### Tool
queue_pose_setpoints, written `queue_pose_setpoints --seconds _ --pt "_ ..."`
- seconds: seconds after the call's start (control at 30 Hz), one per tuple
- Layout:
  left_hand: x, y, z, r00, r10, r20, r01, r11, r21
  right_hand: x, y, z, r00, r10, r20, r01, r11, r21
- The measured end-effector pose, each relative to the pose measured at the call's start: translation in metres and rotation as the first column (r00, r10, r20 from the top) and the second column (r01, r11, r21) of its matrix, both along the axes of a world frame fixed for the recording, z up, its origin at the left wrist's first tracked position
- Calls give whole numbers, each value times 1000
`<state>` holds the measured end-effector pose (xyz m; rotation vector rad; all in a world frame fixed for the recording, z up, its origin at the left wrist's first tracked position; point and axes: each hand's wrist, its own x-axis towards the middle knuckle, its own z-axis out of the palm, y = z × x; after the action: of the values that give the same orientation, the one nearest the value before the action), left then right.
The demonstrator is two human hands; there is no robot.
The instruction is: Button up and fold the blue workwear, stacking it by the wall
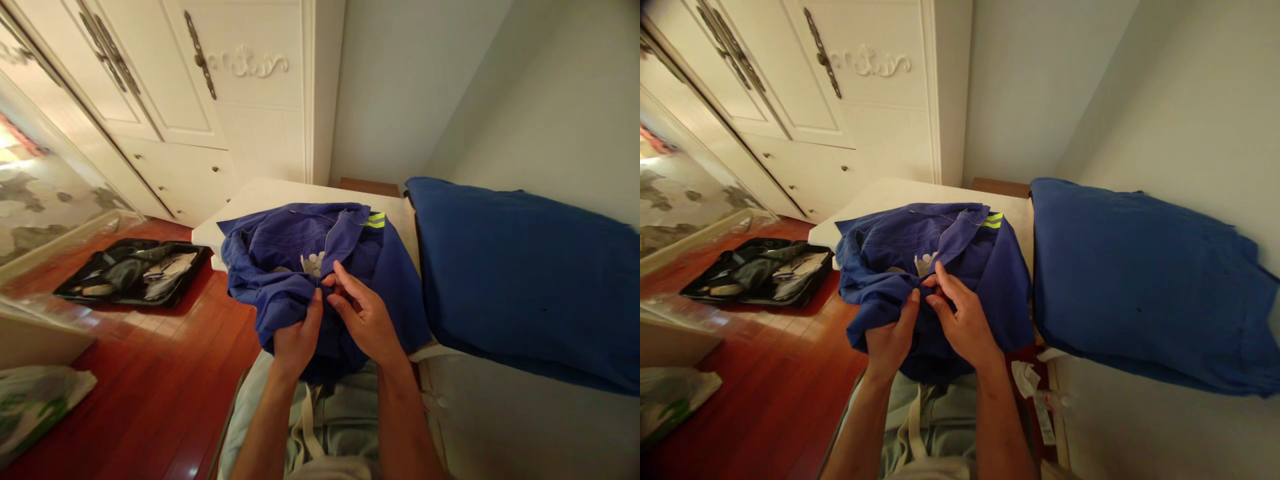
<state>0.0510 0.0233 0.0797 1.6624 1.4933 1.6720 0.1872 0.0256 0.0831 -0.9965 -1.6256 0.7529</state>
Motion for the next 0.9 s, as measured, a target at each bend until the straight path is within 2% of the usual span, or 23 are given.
queue_pose_setpoints --seconds 0.23,0.43,0.57,0.7,0.9 --pt "-2 2 -11 998 -57 -17 57 998 -1 -1 -1 2 998 -25 -52 25 1000 -13" --pt "2 2 -4 999 -18 -36 20 998 62 -5 4 -4 977 -85 -194 65 992 -108" --pt "3 2 -3 1000 -22 1 22 999 24 -5 4 -9 960 -138 -243 101 982 -158" --pt "-3 2 -10 997 -54 47 56 998 -22 -4 1 -11 968 -128 -216 112 990 -84" --pt "-7 2 -19 992 -61 106 64 998 -23 -3 -3 -6 990 -37 -134 35 999 -21"
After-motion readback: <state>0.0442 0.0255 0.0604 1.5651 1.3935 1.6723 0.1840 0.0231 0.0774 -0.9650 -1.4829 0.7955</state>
